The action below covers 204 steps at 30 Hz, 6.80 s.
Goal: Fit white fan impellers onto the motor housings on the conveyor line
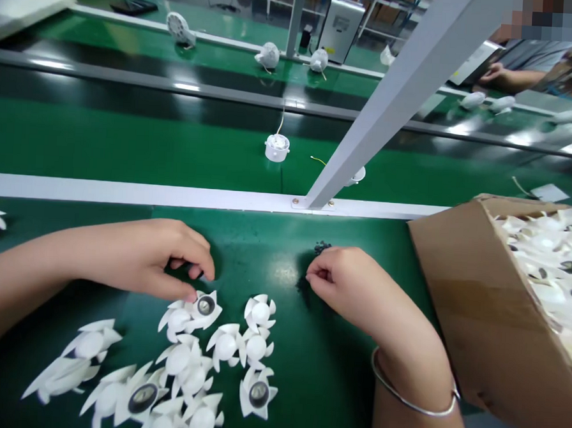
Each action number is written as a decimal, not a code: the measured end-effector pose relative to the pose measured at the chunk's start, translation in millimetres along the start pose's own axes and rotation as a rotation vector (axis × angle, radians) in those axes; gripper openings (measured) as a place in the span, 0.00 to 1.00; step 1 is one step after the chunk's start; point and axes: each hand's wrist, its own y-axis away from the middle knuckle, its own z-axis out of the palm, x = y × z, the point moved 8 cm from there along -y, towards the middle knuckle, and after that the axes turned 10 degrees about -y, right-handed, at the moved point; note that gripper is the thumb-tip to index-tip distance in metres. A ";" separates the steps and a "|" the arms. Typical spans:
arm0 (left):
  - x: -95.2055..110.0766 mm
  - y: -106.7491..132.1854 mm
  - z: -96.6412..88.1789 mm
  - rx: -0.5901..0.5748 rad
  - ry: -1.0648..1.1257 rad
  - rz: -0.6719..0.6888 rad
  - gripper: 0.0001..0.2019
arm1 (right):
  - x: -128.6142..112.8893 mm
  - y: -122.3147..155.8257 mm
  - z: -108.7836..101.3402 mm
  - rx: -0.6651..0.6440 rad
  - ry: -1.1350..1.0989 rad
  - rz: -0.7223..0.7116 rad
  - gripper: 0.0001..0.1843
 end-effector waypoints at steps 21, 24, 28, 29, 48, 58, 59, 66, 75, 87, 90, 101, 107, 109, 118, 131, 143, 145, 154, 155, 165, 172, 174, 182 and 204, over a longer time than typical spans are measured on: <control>1.7 -12.4 10.4 0.295 -0.039 -0.011 0.13 | -34.6 -16.2 16.9 0.195 0.089 -0.106 0.05; -1.9 -13.4 10.2 0.306 -0.015 0.008 0.13 | -22.8 -12.9 5.5 0.231 0.089 -0.064 0.06; -4.6 -13.7 9.5 0.307 0.032 0.043 0.13 | -2.6 -6.8 -5.9 0.202 0.068 -0.017 0.07; -5.2 -13.6 8.9 0.314 0.042 0.050 0.12 | 0.4 -5.6 -6.2 0.182 0.067 -0.010 0.08; -11.1 -15.5 9.7 0.356 0.064 0.040 0.14 | -22.8 5.3 14.5 0.286 0.528 0.106 0.12; -5.5 -13.2 11.2 0.469 -0.069 0.069 0.09 | -89.7 -24.1 41.7 0.189 -0.314 -0.223 0.05; -5.5 -13.3 11.6 0.475 -0.077 0.070 0.08 | -93.8 -24.7 45.9 0.192 -0.294 -0.243 0.05; -4.8 -12.9 10.4 0.480 -0.108 0.050 0.05 | -109.1 -21.2 50.0 0.289 -0.004 -0.385 0.04; -6.5 -13.8 9.3 0.468 -0.077 0.025 0.09 | -135.1 4.7 61.5 0.306 0.383 -0.676 0.07; -8.4 -12.2 10.8 0.491 -0.099 0.036 0.12 | -118.4 -95.6 -24.0 0.486 0.267 -0.301 0.25; -11.4 -10.6 10.1 0.530 -0.126 0.001 0.14 | -136.4 -156.7 -2.8 0.316 0.417 -0.361 0.45; -23.6 -8.1 2.2 0.546 0.144 -0.068 0.24 | -72.1 -80.7 -38.9 0.622 -0.327 -0.199 0.33; -37.9 -12.9 0.8 0.590 0.459 -0.103 0.19 | -66.0 -29.1 4.1 0.311 -0.609 -0.403 0.13; -38.9 -12.0 -3.6 0.637 0.551 -0.068 0.19 | -74.9 -25.7 13.9 0.251 -0.528 -0.492 0.13; -39.8 -14.9 6.7 0.404 0.481 -0.171 0.24 | -98.3 -12.0 24.1 0.336 -0.058 -0.600 0.09; -33.0 -8.1 -0.5 0.291 0.349 -0.146 0.22 | -88.1 -21.2 24.9 0.100 -0.167 -0.581 0.06; 22.4 11.6 15.8 -0.038 -0.102 0.099 0.18 | -3.7 -25.1 -30.0 0.458 -0.247 -0.072 0.25; 19.8 8.7 16.4 -0.019 -0.069 0.115 0.15 | 8.7 -21.1 -22.8 0.243 -0.303 0.026 0.20; 1.4 -9.4 8.9 0.289 0.050 0.141 0.14 | 14.3 -1.2 -14.0 0.134 -0.029 0.164 0.14; 0.6 -10.0 7.9 0.330 0.041 0.140 0.15 | 14.1 -1.9 -14.0 0.146 0.025 0.176 0.15; 16.2 -2.3 5.5 0.538 -0.318 0.263 0.15 | -21.8 -1.0 1.0 0.244 0.598 0.206 0.15; 20.6 1.1 6.8 0.479 -0.200 0.335 0.09 | -26.8 -5.5 7.9 0.222 0.680 0.198 0.11; 18.9 0.4 6.8 0.486 -0.149 0.348 0.08 | -18.8 -6.6 2.7 0.239 0.635 0.194 0.11; -3.2 -11.2 9.0 0.470 0.200 0.245 0.13 | -60.6 -17.4 20.5 0.183 -0.348 -0.192 0.12; 0.1 -10.8 11.2 0.525 0.370 0.180 0.28 | -113.4 -7.0 43.3 0.415 0.065 -0.486 0.09</control>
